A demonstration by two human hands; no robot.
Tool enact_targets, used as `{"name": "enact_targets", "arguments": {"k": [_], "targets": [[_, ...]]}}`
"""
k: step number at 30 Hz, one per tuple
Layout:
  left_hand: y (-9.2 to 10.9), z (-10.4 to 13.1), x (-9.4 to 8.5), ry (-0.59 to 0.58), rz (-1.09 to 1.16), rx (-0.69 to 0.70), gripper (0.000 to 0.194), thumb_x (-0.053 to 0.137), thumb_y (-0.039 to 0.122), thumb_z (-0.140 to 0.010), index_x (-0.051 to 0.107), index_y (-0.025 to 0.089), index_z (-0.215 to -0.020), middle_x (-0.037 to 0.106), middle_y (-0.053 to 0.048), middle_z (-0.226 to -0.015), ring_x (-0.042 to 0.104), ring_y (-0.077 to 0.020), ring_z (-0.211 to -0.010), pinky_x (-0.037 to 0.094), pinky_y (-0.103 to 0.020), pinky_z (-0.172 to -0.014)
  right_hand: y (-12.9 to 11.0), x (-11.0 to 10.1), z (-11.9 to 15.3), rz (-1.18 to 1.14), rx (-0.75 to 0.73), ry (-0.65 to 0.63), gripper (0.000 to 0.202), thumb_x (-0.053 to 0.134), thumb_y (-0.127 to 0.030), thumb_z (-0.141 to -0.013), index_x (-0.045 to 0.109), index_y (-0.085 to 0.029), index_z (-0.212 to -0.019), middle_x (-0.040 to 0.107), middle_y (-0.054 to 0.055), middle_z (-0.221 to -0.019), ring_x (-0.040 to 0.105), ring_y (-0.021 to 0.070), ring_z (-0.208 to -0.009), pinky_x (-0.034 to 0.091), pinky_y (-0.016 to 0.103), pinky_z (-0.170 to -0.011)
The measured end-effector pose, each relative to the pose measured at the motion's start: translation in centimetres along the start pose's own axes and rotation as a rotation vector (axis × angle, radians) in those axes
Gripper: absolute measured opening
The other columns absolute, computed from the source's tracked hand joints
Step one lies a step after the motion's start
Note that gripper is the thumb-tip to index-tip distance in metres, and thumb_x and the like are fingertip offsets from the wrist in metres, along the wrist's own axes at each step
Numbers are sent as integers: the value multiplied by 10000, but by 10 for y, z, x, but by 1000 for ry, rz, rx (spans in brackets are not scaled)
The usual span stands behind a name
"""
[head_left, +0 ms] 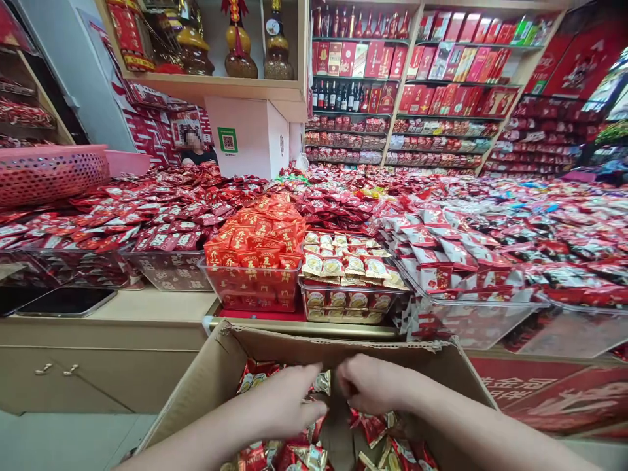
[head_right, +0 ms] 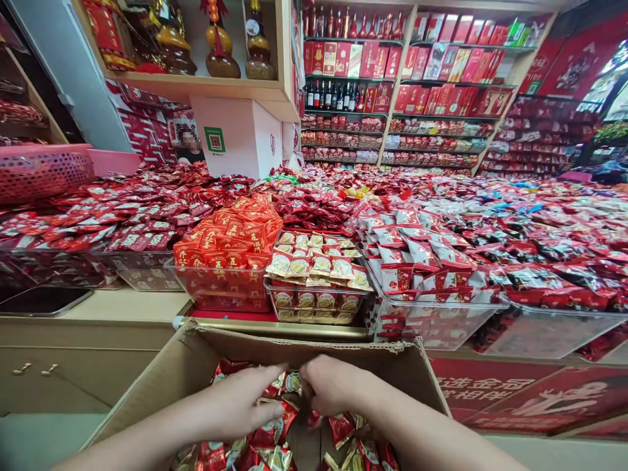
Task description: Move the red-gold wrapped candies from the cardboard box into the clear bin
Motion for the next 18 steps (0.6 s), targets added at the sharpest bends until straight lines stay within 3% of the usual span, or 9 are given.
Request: {"name": "enact_targets", "arguments": {"k": [2,5,7,10,12,18], "targets": [[2,1,-6,-24,264,54,439,476,352,-782,436,190,-1188,574,-102,-1107,523,-229,-1012,418,-323,-801,-24,-18,14,-144,-126,59,115,543,-86,-602,540,-179,-670,505,-41,-605,434,85,-527,352,198,-463],[11,5,-9,-113,761,115,427,552,306,-753,470,160,-1145,626,-55,-911,580,-167,-830,430,-268,-707,-42,-34,30,-362,-220,190,81,526,-99,-670,513,-166,-715,522,-20,-705,467,89,-625,395,200,-551],[17,8,-10,-58,927,78,473,628,248,-697,472,154,-1134,610,-9,-774,571,-129,-706,422,-255,-665,-43,-37,34,-546,-254,252,116,567,-144,-692,500,-168,-784,526,-4,-767,486,102,-687,417,227,-610],[23,10,-10,133,1020,33,615,716,160,-592,442,165,-1143,592,8,-760,555,-123,-695,424,-268,-673,-36,-35,31,-810,-211,277,294,634,-254,-685,471,-172,-916,527,10,-831,504,102,-698,432,246,-616],[24,11,-11,221,1024,28,603,733,144,-566,459,163,-1103,596,-6,-796,558,-133,-721,430,-281,-685,-33,-33,26,-897,-163,287,322,650,-279,-678,472,-164,-921,535,7,-802,512,95,-676,430,245,-606],[20,8,-14,315,1127,67,508,728,132,-577,494,178,-1025,617,-10,-830,581,-143,-763,445,-286,-710,-33,-36,20,-1060,-152,358,311,683,-278,-644,462,-163,-830,537,-26,-683,523,79,-594,424,236,-564]]}}
Point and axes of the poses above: each hand's wrist, its own z-axis away from the middle knuckle, its own x-axis out of the palm, y = z × x, the point moved 2 cm from there along -z, towards the middle knuckle
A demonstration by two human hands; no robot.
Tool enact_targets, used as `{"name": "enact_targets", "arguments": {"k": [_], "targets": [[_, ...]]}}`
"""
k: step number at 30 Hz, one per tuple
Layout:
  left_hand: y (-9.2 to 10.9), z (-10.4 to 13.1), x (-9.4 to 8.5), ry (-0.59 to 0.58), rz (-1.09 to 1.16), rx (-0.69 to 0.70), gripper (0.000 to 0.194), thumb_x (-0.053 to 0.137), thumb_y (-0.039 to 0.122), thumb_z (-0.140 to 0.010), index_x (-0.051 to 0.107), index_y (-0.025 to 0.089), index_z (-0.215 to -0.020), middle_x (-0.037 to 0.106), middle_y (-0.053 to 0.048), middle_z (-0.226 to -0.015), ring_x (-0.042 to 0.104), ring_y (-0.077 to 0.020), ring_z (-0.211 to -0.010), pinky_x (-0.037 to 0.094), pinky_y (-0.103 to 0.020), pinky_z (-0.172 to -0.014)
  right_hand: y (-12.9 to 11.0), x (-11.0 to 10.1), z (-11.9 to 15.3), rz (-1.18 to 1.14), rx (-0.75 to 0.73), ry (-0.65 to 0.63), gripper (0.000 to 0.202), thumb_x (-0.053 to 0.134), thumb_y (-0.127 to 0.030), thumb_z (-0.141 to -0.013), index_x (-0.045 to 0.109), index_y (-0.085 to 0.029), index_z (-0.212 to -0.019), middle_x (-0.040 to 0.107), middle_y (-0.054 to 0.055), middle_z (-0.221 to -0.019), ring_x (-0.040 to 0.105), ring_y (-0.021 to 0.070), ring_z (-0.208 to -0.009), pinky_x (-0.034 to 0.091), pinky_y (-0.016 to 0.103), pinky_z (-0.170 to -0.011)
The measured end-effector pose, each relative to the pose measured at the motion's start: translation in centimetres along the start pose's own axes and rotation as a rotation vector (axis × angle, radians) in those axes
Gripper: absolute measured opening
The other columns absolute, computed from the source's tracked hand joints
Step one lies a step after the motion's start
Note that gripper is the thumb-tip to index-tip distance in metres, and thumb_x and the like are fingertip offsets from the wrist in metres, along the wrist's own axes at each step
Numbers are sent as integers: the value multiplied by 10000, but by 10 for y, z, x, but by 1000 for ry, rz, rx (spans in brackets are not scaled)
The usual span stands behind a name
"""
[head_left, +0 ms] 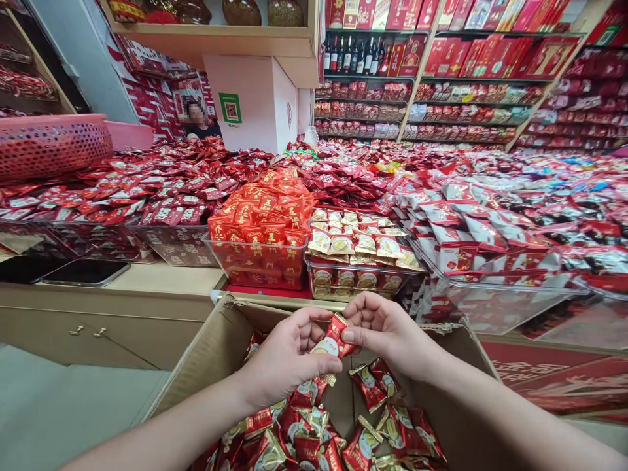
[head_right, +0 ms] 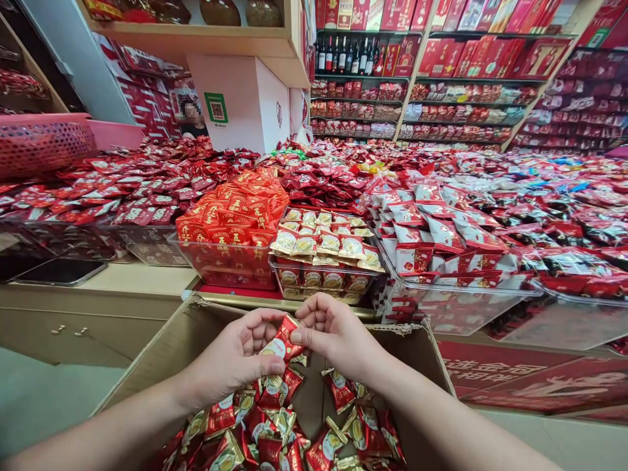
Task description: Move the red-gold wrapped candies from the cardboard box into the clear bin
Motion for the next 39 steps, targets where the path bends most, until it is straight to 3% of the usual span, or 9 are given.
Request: {"name": "enact_targets", "arguments": {"k": [5,10,14,18,22,25,29,34,39], "targets": [[4,-3,-2,-9,104,-7,355,646,195,-704,524,149,-1034,643,-60,-911,589,-148,-826,441,-290,-765,-5,-7,1,80,-68,87,263,643,-305,-681,468,-172,-825,537,-11,-695,516,90,-606,436,236,-553],[3,-4,-3,171,39,39,310,633,219,-718,476,154,-978,626,-49,-881,581,-144,-813,444,-291,-765,-12,-2,11,669,-421,223,46,525,-230,-774,497,-194,-772,491,42,-835,486,139,-744,439,270,-609],[2,-1,1,195,-75,98,315,614,208,-722,433,203,-980,573,6,-800,559,-132,-755,450,-266,-698,-9,15,16,825,-478,34,469,665,-291,-659,437,-207,-1060,471,72,-1005,471,181,-892,451,305,-744],[6,9,6,102,-228,205,322,545,233,-775,398,245,-1062,539,19,-799,527,-131,-772,432,-263,-728,-1,21,16,818,-441,-22,456,532,-127,-733,363,-228,-1145,515,58,-1045,489,167,-938,427,312,-811],[11,13,-2,256,-337,278,317,534,259,-790,387,274,-1071,502,24,-832,499,-118,-771,415,-244,-730,1,16,13,575,-312,110,312,514,-139,-745,431,-228,-1032,571,32,-953,532,152,-846,447,294,-745],[13,8,-7,237,-251,202,354,591,257,-748,425,256,-1061,519,-5,-951,509,-142,-857,419,-249,-728,-1,14,11,294,-195,91,228,579,-200,-724,454,-217,-914,574,3,-829,534,131,-741,454,253,-643],[20,2,-3,104,-127,85,131,604,275,-730,572,157,-776,591,3,-717,528,-121,-676,412,-224,-633,-4,12,11,248,-165,39,231,613,-257,-710,468,-208,-884,565,-10,-764,540,124,-690,458,244,-605],[26,1,1,132,-28,6,200,634,320,-702,588,140,-778,605,11,-639,524,-102,-576,388,-194,-528,-12,0,18,722,-559,103,608,616,-208,-703,288,-234,-1214,367,123,-1278,395,222,-1141,392,382,-904],[22,0,0,92,109,-73,206,646,321,-698,568,140,-756,585,21,-597,503,-75,-521,370,-179,-504,-25,0,23,1248,-879,-11,297,463,-74,-773,428,-174,-1051,477,124,-1212,431,210,-1088,426,377,-832]]}}
Point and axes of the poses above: each hand's wrist, its own z-axis away from the middle knuckle, its own x-axis out of the palm, y = z × x, the point moved 2 cm from there along -z, towards the middle knuckle
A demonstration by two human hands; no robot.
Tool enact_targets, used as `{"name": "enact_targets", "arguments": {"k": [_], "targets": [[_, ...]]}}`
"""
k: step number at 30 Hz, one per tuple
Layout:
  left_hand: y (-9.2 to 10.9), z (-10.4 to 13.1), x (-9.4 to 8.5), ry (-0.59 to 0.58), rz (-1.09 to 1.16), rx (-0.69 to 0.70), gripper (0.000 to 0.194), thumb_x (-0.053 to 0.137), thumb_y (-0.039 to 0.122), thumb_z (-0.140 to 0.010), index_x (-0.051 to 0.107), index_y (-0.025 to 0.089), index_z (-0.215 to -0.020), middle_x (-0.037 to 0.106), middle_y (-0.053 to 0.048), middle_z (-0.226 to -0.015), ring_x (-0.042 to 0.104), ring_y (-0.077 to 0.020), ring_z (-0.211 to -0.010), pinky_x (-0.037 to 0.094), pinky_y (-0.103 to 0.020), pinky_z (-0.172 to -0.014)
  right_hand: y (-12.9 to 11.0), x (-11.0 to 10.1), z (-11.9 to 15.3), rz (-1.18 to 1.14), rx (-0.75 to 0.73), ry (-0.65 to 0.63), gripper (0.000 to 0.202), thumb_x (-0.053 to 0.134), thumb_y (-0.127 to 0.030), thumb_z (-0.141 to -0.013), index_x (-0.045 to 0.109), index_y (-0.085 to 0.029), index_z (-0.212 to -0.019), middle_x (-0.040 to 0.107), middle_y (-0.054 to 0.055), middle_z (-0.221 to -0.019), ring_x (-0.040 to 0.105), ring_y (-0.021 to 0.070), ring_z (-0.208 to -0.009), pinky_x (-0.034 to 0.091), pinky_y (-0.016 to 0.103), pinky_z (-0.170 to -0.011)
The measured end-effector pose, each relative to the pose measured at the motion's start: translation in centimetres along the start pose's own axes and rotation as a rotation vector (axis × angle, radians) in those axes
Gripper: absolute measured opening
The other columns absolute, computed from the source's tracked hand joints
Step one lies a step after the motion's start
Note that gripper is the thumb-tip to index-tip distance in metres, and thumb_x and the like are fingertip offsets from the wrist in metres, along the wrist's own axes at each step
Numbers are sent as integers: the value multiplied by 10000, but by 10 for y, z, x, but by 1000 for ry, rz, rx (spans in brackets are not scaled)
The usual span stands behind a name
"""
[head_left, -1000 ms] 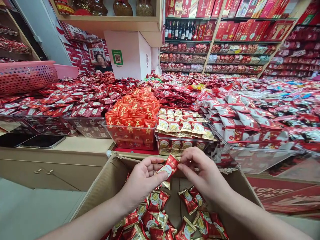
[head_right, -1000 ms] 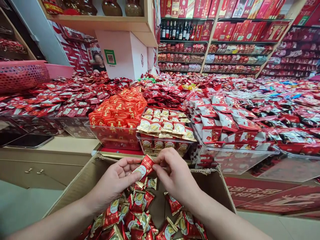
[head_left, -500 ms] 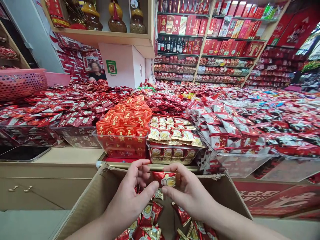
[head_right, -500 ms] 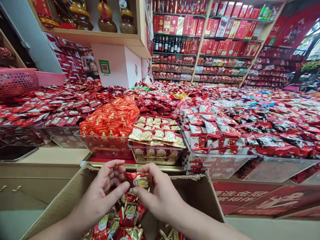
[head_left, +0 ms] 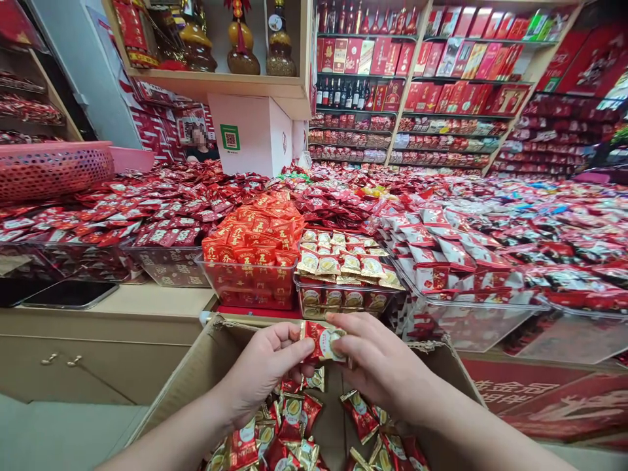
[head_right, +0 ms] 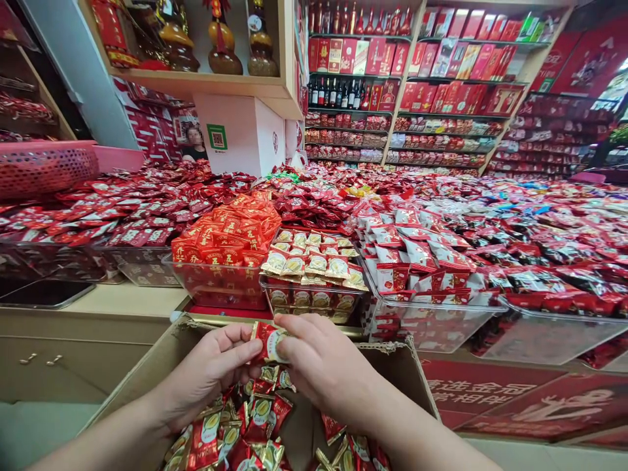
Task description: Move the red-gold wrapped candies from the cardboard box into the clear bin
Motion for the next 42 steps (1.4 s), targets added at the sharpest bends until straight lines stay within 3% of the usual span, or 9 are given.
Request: {"name": "enact_targets", "arguments": {"k": [6,9,11,13,16,20,26,37,42], "targets": [[9,3,-3,71,-123,61,168,541,339,-780,509,175,-795,556,39,-589,498,-69,-484,353,-168,-459,-11,-22,-3,350,-226,48,205,451,-117,-808,525,-98,-998,604,131,-1069,515,246,-966,416,378,-740],[34,0,-1,165,-587,473,159,455,289,-831,542,194,-924,617,-11,-785,573,-126,-718,443,-237,-646,0,-40,-1,493,-123,151,215,472,-109,-796,527,-112,-1004,622,128,-1031,525,234,-945,387,375,-764],[52,-10,11,96,-973,804,222,456,231,-824,552,178,-1016,593,-63,-1050,514,-173,-1000,368,-308,-896,15,-52,-2,630,22,215,179,496,-118,-787,534,-132,-961,636,110,-990,537,218,-895,370,359,-753],[62,-31,27,-32,-1277,981,355,439,228,-822,482,131,-1160,467,-112,-1262,371,-212,-1183,249,-359,-1007,33,-58,-5,779,177,198,90,479,-141,-803,550,-147,-857,648,88,-922,545,202,-832,347,341,-721],[66,-72,49,-42,-1604,967,544,425,336,-822,329,65,-1284,319,-157,-1365,241,-289,-1257,213,-448,-1011,54,-57,-13,956,342,106,148,442,-152,-816,539,-155,-704,635,69,-766,533,202,-751,303,344,-686],[60,-100,64,-50,-1668,957,546,421,387,-818,360,79,-1264,384,-150,-1329,306,-299,-1223,241,-475,-987,63,-51,-21,1013,437,-39,127,468,-123,-782,532,-156,-676,595,53,-682,500,215,-718,280,364,-702],[57,-97,61,-32,-1723,938,537,407,387,-825,360,71,-1257,404,-154,-1313,357,-289,-1189,260,-445,-981,60,-47,-21,1026,455,-184,172,436,-42,-749,560,-144,-688,582,57,-691,484,223,-785,147,443,-920],[59,-97,63,9,-1796,887,572,410,423,-818,324,112,-1290,338,-122,-1363,302,-284,-1231,237,-449,-1001,78,-52,-22,844,501,-219,150,444,-124,-762,561,-170,-678,588,42,-735,489,210,-793,97,465,-920],[64,-84,38,221,-1811,770,614,388,437,-828,307,47,-1295,261,-204,-1378,211,-333,-1264,196,-488,-1003,70,-55,-21,821,539,-219,133,448,-135,-756,563,-171,-700,601,49,-801,481,237,-857,85,483,-912]]}}
Point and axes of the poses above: each hand's wrist, its own z-axis away from the middle knuckle, its own x-axis out of the palm, y = z × x, the point moved 2 cm from there along -z, towards the middle knuckle
